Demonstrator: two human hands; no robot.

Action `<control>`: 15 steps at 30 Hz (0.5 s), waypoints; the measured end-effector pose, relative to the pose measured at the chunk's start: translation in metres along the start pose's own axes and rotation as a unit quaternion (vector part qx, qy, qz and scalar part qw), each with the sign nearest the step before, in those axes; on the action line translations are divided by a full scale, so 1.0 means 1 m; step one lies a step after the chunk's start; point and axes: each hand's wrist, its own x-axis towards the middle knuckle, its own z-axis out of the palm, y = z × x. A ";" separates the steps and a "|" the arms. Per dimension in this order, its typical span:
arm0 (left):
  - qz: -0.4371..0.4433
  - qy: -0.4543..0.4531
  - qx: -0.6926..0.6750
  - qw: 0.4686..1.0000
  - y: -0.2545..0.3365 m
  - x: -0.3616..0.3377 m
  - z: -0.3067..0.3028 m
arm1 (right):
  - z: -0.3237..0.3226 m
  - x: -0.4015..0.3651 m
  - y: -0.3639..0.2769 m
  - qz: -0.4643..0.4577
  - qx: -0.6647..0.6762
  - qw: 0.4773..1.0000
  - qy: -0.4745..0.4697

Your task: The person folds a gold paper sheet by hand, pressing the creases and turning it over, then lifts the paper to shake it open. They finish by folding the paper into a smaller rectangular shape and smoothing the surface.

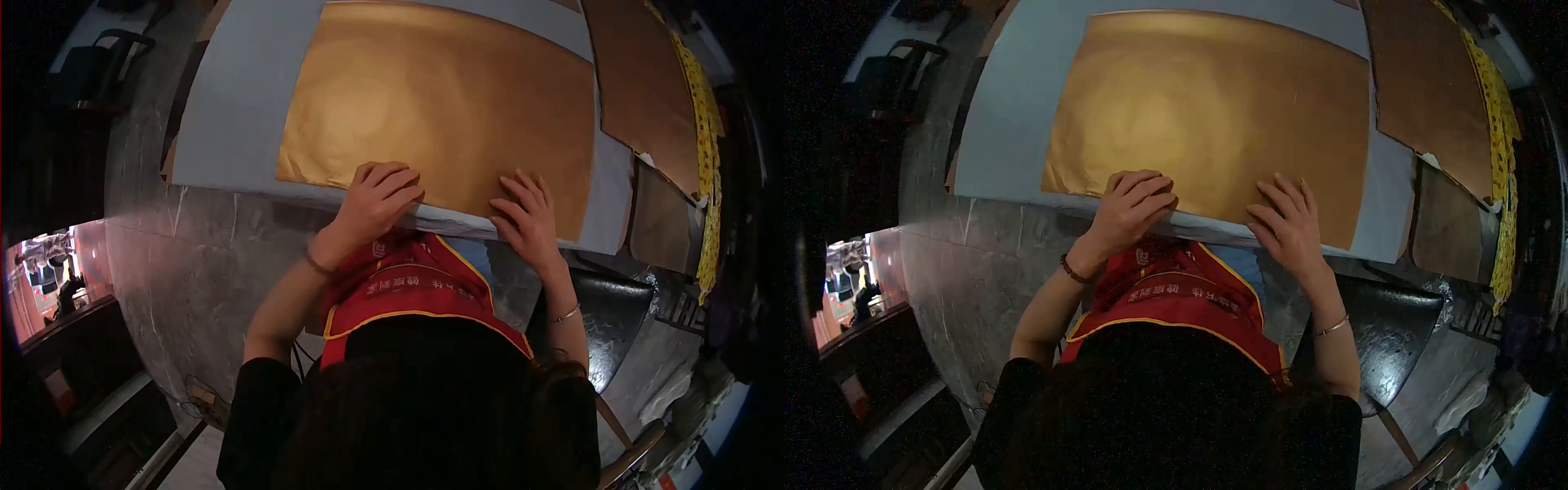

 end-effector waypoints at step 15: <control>-0.002 0.027 0.006 1.000 -0.004 -0.007 0.011 | 0.009 0.016 -0.006 -0.007 0.019 0.999 -0.033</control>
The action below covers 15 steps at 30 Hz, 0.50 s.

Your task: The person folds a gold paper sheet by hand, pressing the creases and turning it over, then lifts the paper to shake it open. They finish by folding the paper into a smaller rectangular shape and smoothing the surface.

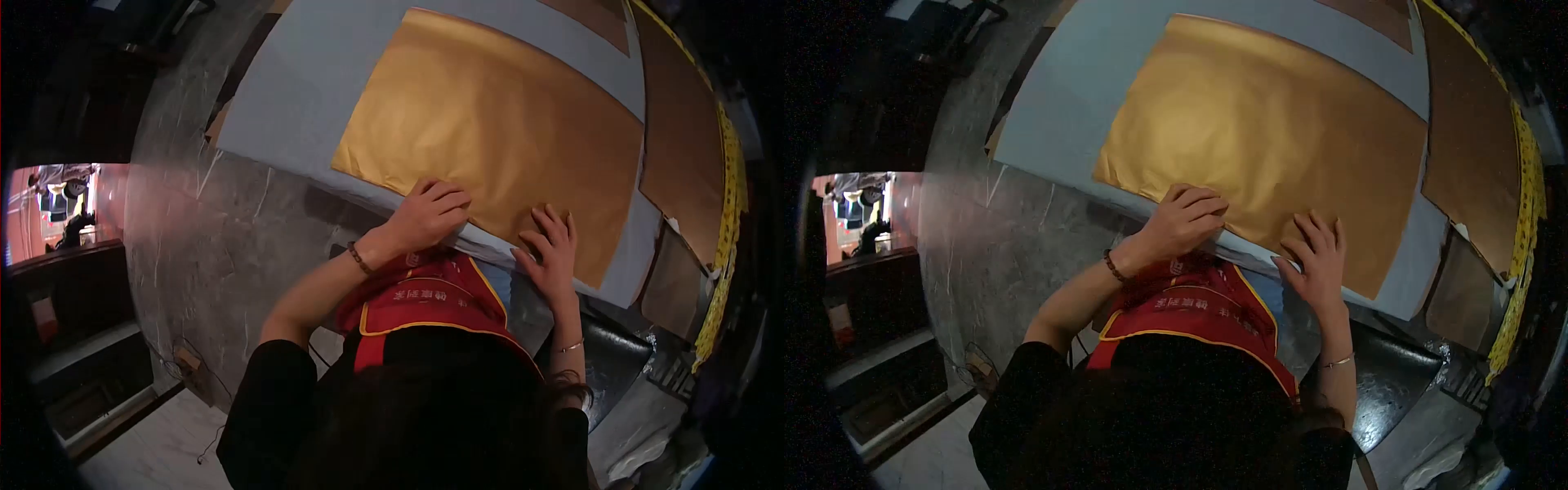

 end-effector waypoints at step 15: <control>0.009 0.009 -0.056 0.998 -0.001 0.006 -0.008 | 0.009 0.017 -0.009 -0.023 -0.044 0.998 -0.036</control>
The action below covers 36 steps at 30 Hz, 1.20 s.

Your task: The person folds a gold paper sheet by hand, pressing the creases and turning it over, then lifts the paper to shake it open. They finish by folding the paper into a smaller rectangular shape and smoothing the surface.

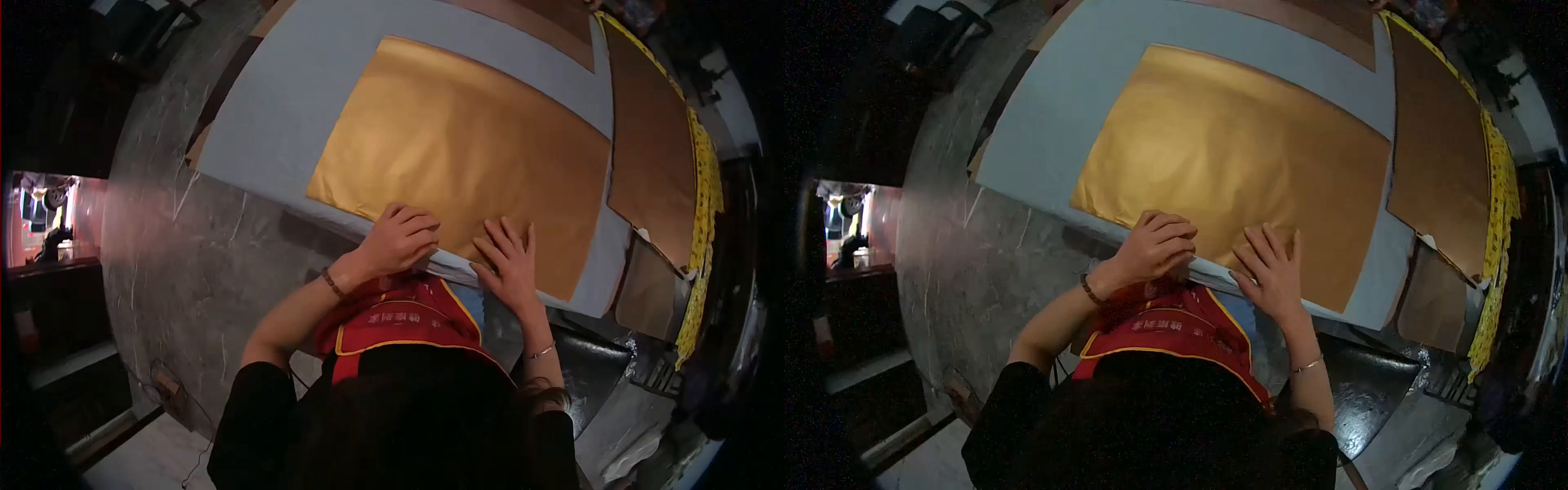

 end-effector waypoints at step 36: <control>-0.222 -0.118 0.243 0.937 -0.016 0.052 0.017 | -0.013 0.110 0.112 0.114 -0.123 0.986 0.009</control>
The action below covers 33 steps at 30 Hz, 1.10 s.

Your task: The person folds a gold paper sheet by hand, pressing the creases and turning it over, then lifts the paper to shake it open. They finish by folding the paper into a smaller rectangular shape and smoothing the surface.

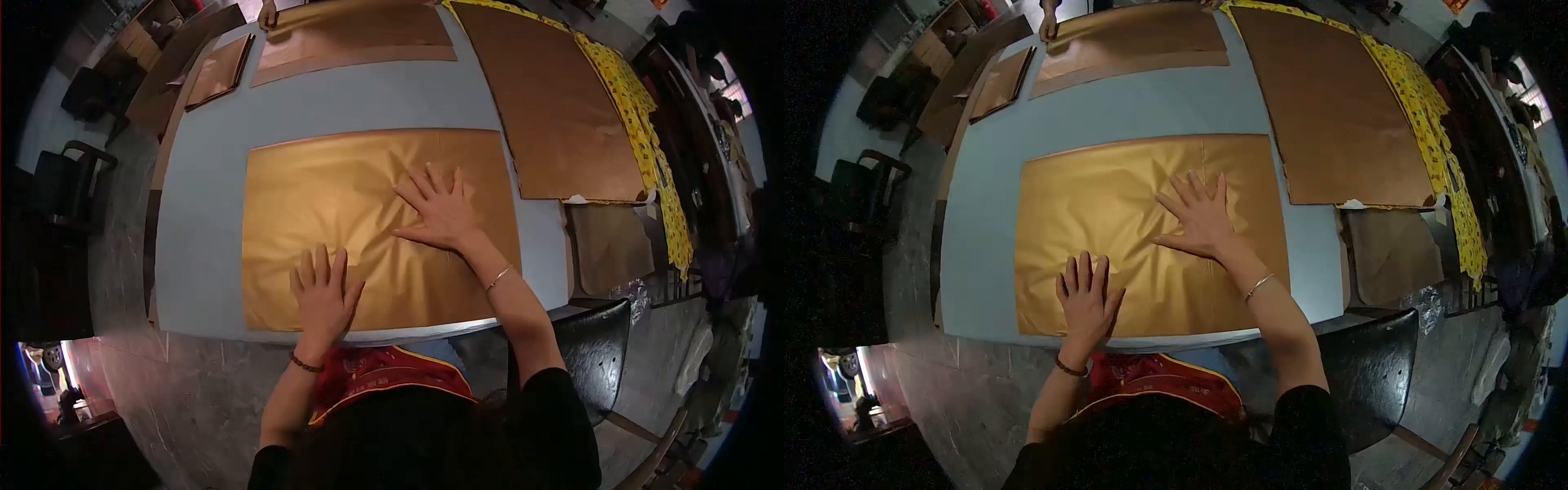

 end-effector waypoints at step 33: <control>-0.062 0.087 -0.023 0.994 -0.098 0.201 0.058 | -0.010 0.009 -0.008 -0.006 0.013 1.000 -0.011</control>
